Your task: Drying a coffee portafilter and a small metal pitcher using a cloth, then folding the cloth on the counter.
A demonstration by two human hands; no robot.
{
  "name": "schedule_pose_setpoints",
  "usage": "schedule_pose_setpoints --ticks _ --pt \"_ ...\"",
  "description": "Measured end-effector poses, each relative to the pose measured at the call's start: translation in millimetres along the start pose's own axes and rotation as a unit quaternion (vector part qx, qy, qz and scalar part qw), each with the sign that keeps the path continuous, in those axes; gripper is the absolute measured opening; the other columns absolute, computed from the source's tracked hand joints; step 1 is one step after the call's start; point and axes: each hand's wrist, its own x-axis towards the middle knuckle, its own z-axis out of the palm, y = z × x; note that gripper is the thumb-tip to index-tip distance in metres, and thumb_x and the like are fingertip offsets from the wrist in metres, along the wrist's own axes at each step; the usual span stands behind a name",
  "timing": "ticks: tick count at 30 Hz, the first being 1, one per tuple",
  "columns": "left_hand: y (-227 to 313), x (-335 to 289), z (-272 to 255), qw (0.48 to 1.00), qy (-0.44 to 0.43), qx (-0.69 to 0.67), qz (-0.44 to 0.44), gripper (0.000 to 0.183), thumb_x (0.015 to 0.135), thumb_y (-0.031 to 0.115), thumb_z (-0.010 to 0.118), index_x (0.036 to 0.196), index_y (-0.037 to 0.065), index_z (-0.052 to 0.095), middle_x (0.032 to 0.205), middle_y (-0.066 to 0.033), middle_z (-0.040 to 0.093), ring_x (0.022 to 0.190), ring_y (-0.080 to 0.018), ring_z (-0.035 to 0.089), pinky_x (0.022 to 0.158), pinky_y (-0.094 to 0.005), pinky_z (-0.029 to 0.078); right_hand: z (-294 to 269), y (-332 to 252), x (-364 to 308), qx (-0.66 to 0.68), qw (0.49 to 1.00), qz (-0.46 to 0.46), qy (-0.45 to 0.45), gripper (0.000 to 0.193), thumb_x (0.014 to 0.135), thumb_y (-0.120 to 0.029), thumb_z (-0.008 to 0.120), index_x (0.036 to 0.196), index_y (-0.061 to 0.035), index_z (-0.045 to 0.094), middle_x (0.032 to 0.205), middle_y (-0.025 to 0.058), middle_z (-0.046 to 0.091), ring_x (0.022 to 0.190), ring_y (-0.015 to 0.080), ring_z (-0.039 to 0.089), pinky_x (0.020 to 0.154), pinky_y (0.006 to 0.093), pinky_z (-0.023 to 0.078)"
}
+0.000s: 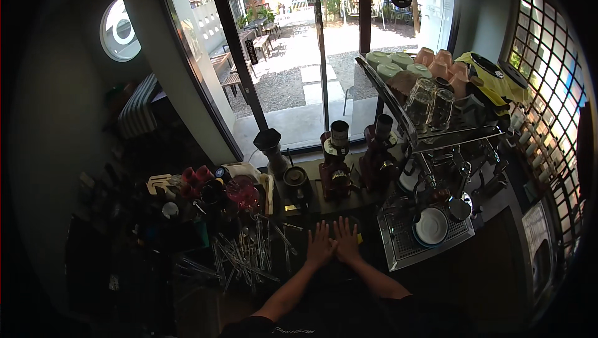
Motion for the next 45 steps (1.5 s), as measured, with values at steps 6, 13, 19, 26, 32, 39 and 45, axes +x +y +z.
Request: schedule_pose_setpoints --ticks 6,13,19,26,32,39,45 --pt "6.7 -35.8 1.2 1.0 -0.014 0.003 0.021 0.092 0.11 0.065 0.046 0.176 0.004 0.024 0.185 -0.0169 0.018 0.172 -0.0354 0.014 0.135 -0.0649 0.01 -9.9 -4.8 -36.6 0.027 0.999 -0.028 -0.001 0.082 0.113 -0.054 0.048 0.175 -0.0043 0.027 0.185 0.0208 0.015 0.172 0.0397 0.012 0.133 0.0702 0.009" --pt "26.1 -76.0 -7.4 0.999 -0.017 -0.017 0.039 0.091 0.111 0.065 0.048 0.175 0.004 0.026 0.185 -0.018 0.019 0.171 -0.0385 0.016 0.134 -0.0659 0.013 -23.9 -9.0 -82.5 0.054 0.997 -0.043 -0.017 0.083 0.111 -0.053 0.052 0.173 -0.0022 0.03 0.183 0.0229 0.02 0.171 0.0412 0.014 0.134 0.0676 0.01" --pt "27.7 -104.3 -14.7 0.995 -0.069 -0.014 0.068 0.089 0.114 0.062 0.044 0.177 0.004 0.02 0.186 -0.0184 0.013 0.172 -0.0375 0.009 0.136 -0.0611 0.007 -35.1 -8.8 -115.8 0.037 0.996 -0.068 -0.051 0.085 0.112 -0.055 0.051 0.173 -0.0008 0.029 0.182 0.0239 0.02 0.17 0.0421 0.015 0.134 0.067 0.011" --pt "29.2 -133.5 -22.1 0.987 -0.124 -0.042 0.089 0.088 0.114 0.06 0.045 0.176 0.002 0.02 0.186 -0.0193 0.012 0.172 -0.0386 0.011 0.135 -0.0626 0.015 -47.2 -10.3 -149.4 0.061 0.988 -0.042 -0.133 0.087 0.112 -0.058 0.047 0.174 -0.0008 0.026 0.184 0.0216 0.016 0.171 0.0379 0.013 0.132 0.0709 0.011" --pt "26.0 -139.7 -25.5 0.981 -0.168 -0.049 0.08 0.086 0.116 0.06 0.039 0.176 0.001 0.02 0.186 -0.0188 0.011 0.172 -0.0371 0.011 0.136 -0.0611 0.011 -44.4 -11.5 -152.0 0.07 0.985 -0.037 -0.153 0.087 0.115 -0.061 0.04 0.175 -0.0001 0.024 0.185 0.0208 0.011 0.172 0.0369 0.01 0.132 0.072 0.009" --pt "25.0 -129.9 -21.3 0.986 -0.137 -0.055 0.076 0.087 0.116 0.056 0.042 0.176 0.0 0.015 0.186 -0.0195 0.01 0.172 -0.0384 0.01 0.135 -0.0632 0.014 -38.8 -11.5 -144.7 0.04 0.99 -0.052 -0.129 0.089 0.112 -0.057 0.049 0.174 0.0013 0.023 0.184 0.0241 0.012 0.172 0.0391 0.01 0.132 0.0717 0.008" --pt "22.7 -120.3 -17.6 0.988 -0.13 -0.044 0.077 0.086 0.116 0.055 0.043 0.176 0.0 0.015 0.186 -0.0193 0.01 0.172 -0.0381 0.008 0.135 -0.0629 0.012 -38.2 -9.2 -136.4 0.005 0.991 -0.069 -0.115 0.093 0.109 -0.054 0.056 0.174 0.0028 0.021 0.184 0.0254 0.011 0.172 0.0402 0.008 0.133 0.0712 0.008"
